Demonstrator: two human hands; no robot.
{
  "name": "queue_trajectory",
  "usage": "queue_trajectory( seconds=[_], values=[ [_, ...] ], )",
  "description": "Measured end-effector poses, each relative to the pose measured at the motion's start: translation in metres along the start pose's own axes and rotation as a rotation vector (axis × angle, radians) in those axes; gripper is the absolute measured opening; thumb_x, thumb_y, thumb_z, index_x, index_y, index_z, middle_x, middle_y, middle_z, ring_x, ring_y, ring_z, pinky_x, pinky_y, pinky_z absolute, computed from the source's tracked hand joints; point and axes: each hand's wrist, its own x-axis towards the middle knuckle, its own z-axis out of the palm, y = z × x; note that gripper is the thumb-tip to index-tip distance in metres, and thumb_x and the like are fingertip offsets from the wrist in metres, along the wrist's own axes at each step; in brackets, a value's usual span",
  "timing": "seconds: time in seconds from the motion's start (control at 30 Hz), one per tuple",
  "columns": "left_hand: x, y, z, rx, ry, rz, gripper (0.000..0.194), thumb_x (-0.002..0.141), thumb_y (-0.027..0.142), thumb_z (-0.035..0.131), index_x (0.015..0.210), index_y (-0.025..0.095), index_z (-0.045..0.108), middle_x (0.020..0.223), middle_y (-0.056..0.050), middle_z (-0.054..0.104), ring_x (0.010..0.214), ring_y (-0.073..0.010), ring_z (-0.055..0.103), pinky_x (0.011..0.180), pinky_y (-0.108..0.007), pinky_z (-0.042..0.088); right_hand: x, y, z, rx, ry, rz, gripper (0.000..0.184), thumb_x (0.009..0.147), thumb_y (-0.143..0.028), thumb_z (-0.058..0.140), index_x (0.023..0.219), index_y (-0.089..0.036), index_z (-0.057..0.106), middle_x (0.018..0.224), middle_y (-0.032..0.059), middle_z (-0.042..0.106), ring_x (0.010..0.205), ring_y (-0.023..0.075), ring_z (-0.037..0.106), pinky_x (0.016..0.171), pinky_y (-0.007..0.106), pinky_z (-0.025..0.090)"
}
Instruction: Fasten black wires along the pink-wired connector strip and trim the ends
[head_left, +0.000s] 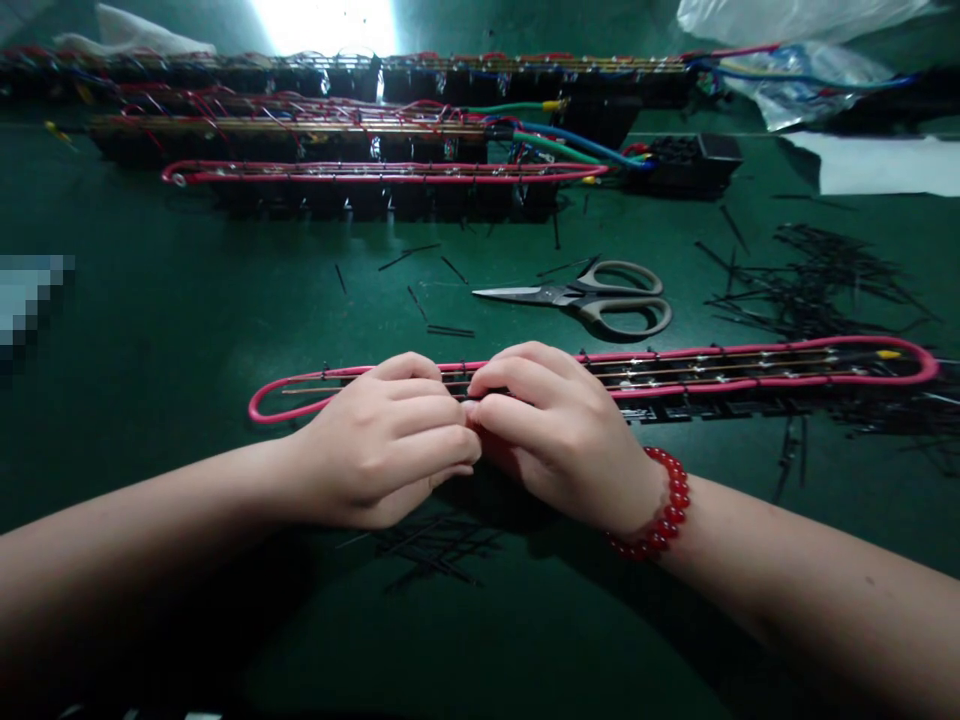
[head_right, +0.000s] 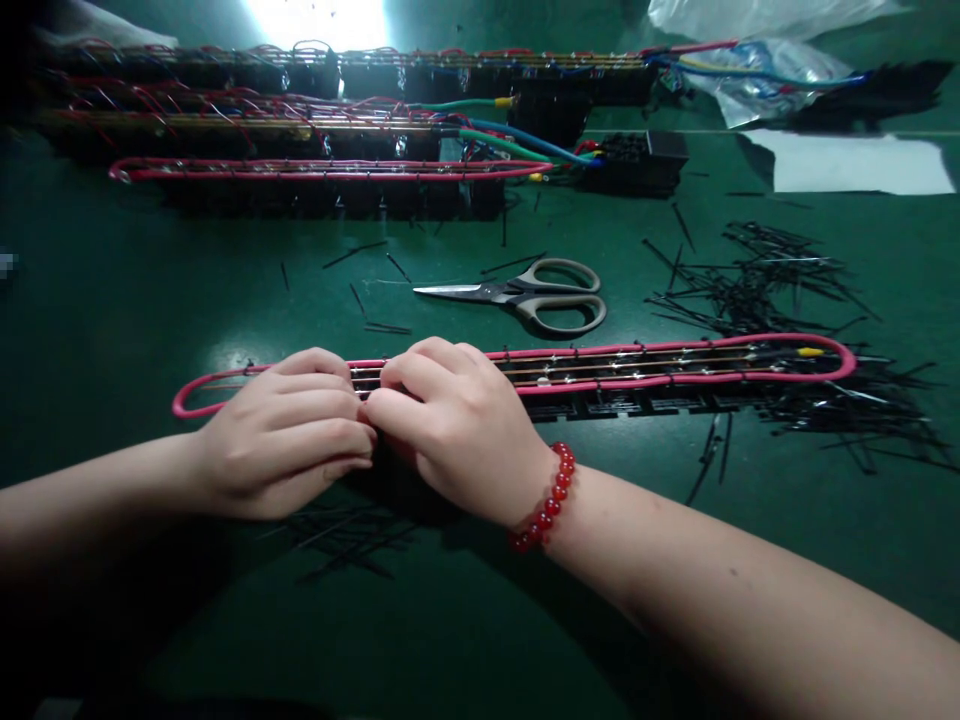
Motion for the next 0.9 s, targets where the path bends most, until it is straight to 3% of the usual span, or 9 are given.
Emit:
queue_trajectory(
  seconds=[0.2, 0.4, 0.9],
  values=[
    [-0.002, -0.0012, 0.006, 0.111, 0.005, 0.058, 0.011, 0.091, 0.014, 0.059, 0.081, 0.015, 0.064, 0.074, -0.004, 0.066, 0.066, -0.0153, 0.056, 0.079, -0.036, 0.048, 0.0031, 0.0005, 0.0004, -0.002, -0.007, 0.027, 0.008, 0.083, -0.007, 0.058, 0.086, -0.01, 0.065, 0.089, 0.009, 0.068, 0.086, 0.0217, 0.059, 0.078, 0.037, 0.052],
    [-0.0028, -0.0012, 0.0076, 0.162, 0.009, 0.063, 0.021, 0.092, 0.015, 0.057, 0.073, 0.016, 0.063, 0.061, 0.0, 0.057, 0.057, -0.0128, 0.049, 0.072, -0.033, 0.046, 0.0039, -0.0024, 0.0006, -0.021, 0.022, 0.064, 0.008, 0.085, -0.01, 0.057, 0.09, -0.011, 0.062, 0.089, 0.0087, 0.069, 0.084, 0.0216, 0.059, 0.076, 0.036, 0.051],
    [-0.0033, 0.0001, 0.007, 0.122, -0.03, 0.041, 0.017, 0.092, 0.012, 0.052, 0.08, 0.015, 0.063, 0.063, 0.001, 0.059, 0.056, -0.012, 0.048, 0.079, -0.035, 0.044, 0.0028, -0.0011, 0.0032, 0.021, 0.069, 0.094, 0.003, 0.084, -0.008, 0.06, 0.086, -0.01, 0.061, 0.084, 0.0095, 0.067, 0.081, 0.0213, 0.06, 0.072, 0.035, 0.052]
  ],
)
